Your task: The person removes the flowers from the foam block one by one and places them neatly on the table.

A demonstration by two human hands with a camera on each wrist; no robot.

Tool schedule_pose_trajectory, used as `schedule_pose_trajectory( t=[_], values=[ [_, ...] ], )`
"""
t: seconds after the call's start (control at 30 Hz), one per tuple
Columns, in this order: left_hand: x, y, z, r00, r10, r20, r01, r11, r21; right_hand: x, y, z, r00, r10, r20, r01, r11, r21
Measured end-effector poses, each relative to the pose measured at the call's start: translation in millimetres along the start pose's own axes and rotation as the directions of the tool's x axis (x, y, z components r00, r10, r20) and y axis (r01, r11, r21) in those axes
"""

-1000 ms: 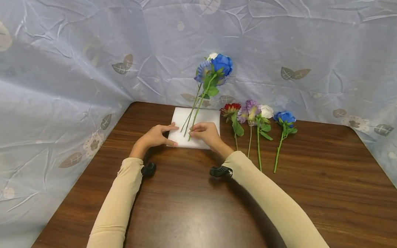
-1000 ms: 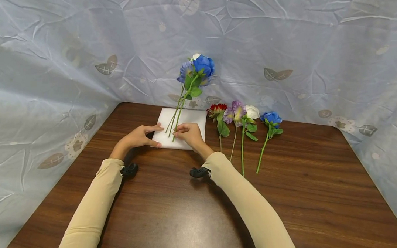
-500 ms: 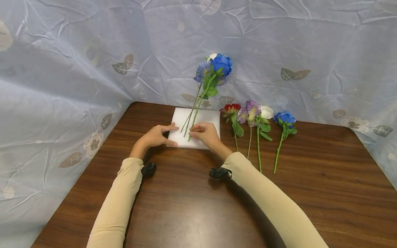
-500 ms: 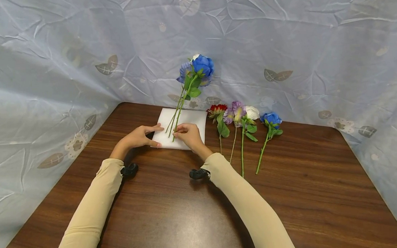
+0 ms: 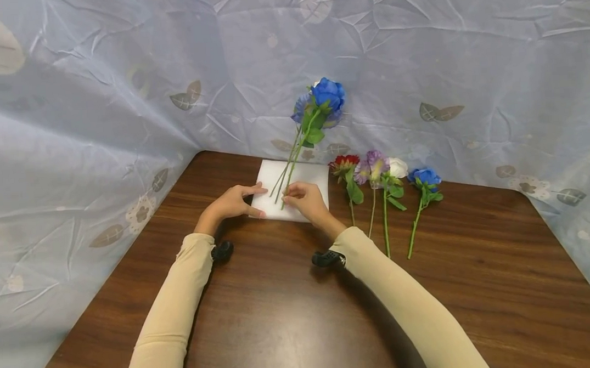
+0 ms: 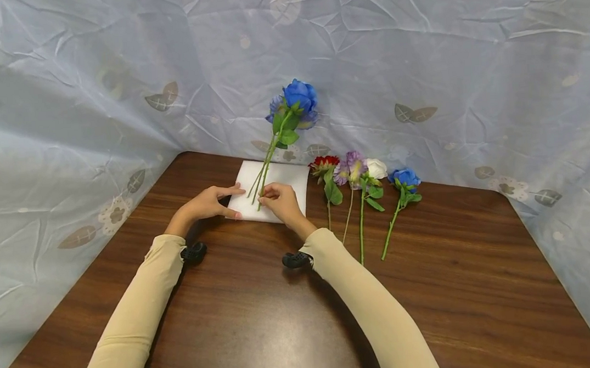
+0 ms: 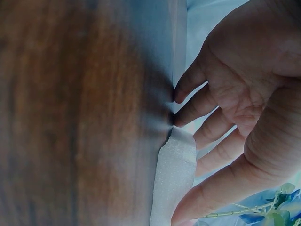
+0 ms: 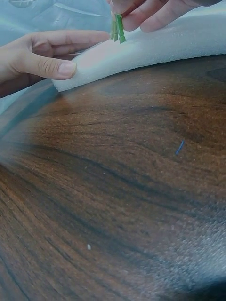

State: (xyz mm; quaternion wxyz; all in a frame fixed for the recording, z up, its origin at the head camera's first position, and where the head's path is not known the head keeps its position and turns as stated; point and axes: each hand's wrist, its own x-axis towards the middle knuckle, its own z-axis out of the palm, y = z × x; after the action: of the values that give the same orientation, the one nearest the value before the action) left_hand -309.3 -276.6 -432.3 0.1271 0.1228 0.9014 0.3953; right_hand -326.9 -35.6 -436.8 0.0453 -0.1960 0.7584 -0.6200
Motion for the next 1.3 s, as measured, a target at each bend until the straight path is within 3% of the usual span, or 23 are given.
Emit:
schedule_pose_trajectory(
  t=[0.2,0.5,0.87,1.3],
  values=[
    [1.1,-0.4,0.0,1.000,-0.009,-0.001,0.009,1.000,-0.001,-1,-4,-1,0.999,-0.022,0.025,0.023,0.998,-0.054],
    [-0.7,2.1,-0.9,1.000,0.009,-0.003,-0.009,1.000,0.005,2,-9,-1,1.000,-0.015,0.003,0.015,0.999,-0.034],
    [1.4,-1.6,0.0,1.000,0.005,-0.001,-0.005,1.000,-0.007,2,-13,-8,0.996,-0.072,0.056,0.075,0.996,-0.045],
    [-0.5,0.9,0.9,1.000,-0.002,0.003,0.002,1.000,-0.003,-8,-30,-42,0.978,-0.130,0.163,0.156,0.976,-0.153]
  ],
)
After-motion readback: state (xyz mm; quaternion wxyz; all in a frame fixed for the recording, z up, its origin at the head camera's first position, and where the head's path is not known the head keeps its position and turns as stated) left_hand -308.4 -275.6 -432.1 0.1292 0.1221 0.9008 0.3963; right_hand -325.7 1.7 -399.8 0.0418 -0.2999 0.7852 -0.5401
